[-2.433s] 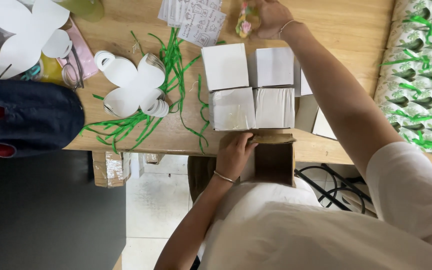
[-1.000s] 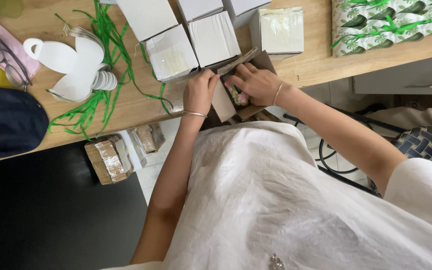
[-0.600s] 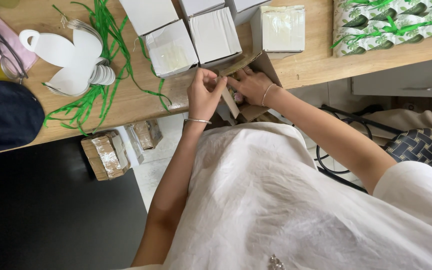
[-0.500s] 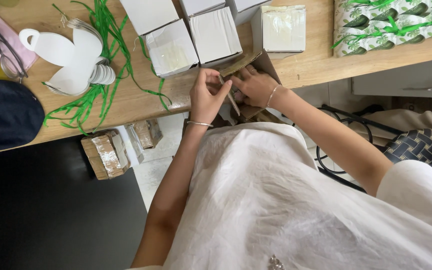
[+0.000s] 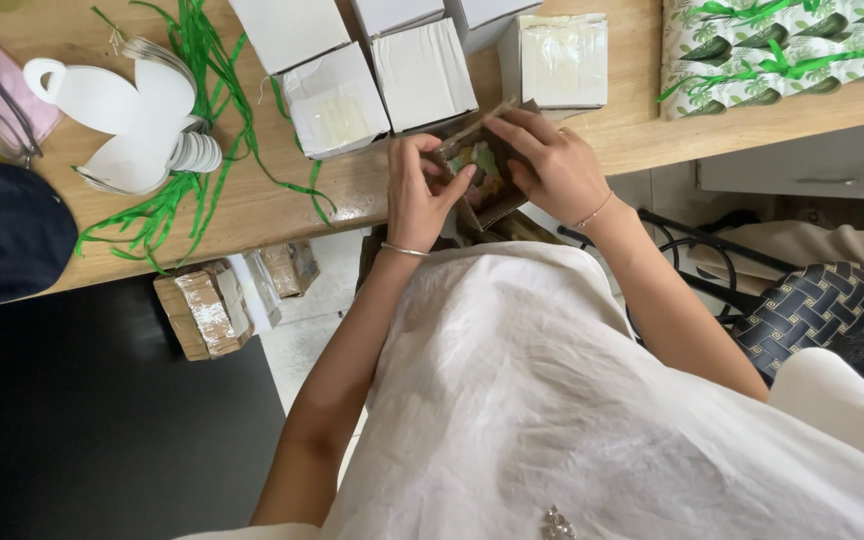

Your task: Packing small gift items into boxes and sealing them with tape.

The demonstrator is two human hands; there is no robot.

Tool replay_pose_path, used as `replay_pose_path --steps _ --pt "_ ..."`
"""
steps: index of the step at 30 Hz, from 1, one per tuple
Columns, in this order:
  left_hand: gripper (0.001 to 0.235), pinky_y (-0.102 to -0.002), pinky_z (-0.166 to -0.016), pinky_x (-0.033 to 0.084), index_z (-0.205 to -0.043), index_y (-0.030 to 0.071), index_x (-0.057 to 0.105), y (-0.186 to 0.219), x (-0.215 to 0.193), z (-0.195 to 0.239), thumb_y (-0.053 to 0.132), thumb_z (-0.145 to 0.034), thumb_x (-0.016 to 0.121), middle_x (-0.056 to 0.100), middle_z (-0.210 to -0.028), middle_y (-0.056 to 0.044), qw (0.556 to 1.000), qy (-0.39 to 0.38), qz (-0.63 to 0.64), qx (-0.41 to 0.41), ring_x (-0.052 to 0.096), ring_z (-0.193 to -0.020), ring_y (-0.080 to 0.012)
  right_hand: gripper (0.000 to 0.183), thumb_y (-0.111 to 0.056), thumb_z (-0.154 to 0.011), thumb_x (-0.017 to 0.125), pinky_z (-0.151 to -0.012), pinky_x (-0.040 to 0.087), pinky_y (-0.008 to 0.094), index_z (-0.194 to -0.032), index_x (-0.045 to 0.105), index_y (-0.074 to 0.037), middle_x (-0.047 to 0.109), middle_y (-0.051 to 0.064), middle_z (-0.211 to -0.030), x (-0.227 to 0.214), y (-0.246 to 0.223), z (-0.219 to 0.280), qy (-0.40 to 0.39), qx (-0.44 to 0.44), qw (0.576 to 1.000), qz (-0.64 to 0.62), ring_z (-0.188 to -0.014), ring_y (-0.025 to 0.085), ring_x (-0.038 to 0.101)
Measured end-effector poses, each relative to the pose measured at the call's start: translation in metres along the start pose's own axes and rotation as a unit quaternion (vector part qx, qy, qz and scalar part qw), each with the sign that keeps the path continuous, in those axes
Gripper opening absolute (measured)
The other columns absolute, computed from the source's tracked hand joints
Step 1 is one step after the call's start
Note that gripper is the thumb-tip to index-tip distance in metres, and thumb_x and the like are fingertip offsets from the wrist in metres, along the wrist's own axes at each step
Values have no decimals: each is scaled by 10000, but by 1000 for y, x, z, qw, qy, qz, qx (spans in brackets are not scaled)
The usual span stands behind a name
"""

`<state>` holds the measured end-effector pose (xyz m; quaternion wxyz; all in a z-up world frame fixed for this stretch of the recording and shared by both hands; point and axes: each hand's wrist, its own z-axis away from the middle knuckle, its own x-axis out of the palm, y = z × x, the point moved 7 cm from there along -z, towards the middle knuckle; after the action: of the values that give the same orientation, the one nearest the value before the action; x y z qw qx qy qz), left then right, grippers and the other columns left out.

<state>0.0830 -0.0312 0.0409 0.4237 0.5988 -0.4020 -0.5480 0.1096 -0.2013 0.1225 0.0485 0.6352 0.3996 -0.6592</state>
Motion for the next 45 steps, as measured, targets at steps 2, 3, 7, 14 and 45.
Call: replay_pose_path --steps 2,3,7,14,45 --pt "615 -288 -625 586 -1227 -3 493 13 -7 -3 269 -816 860 476 -1168 -113 999 34 34 17 622 -840 -161 715 -58 -865 704 -838 571 421 -1553 520 -124 571 98 -1444 7 8 -6 -21 39 999 27 -1008 336 692" --pt "615 -288 -625 586 -1227 -3 493 10 -6 -1 269 -816 860 476 -1168 -113 999 33 34 18 622 -840 -161 715 -58 -865 704 -838 571 421 -1553 520 -124 571 98 -1444 9 8 -10 -20 40 999 27 -1008 336 692" --pt "568 -309 -714 591 -1173 53 516 5 1 7 386 -852 845 473 -1193 -97 995 0 6 99 627 -896 -183 688 -176 -854 747 -735 583 413 -1501 526 -252 459 97 -1554 29 18 -16 -92 74 985 128 -847 319 699" --pt "491 -427 -941 549 -1183 138 620 -4 16 8 495 -877 762 559 -1226 -24 973 -135 -87 165 611 -1095 -300 878 -322 -663 848 -853 507 439 -1479 526 -311 280 221 -1633 27 9 -11 -138 20 981 139 -971 325 716" --pt "1091 -453 -1087 490 -1480 55 216 -1 11 11 186 -689 956 318 -1422 -243 969 27 -133 205 521 -1236 -415 552 -373 -711 816 -1032 407 553 -1189 684 -132 677 101 -1259 3 12 57 -116 -54 991 34 -1232 285 615"
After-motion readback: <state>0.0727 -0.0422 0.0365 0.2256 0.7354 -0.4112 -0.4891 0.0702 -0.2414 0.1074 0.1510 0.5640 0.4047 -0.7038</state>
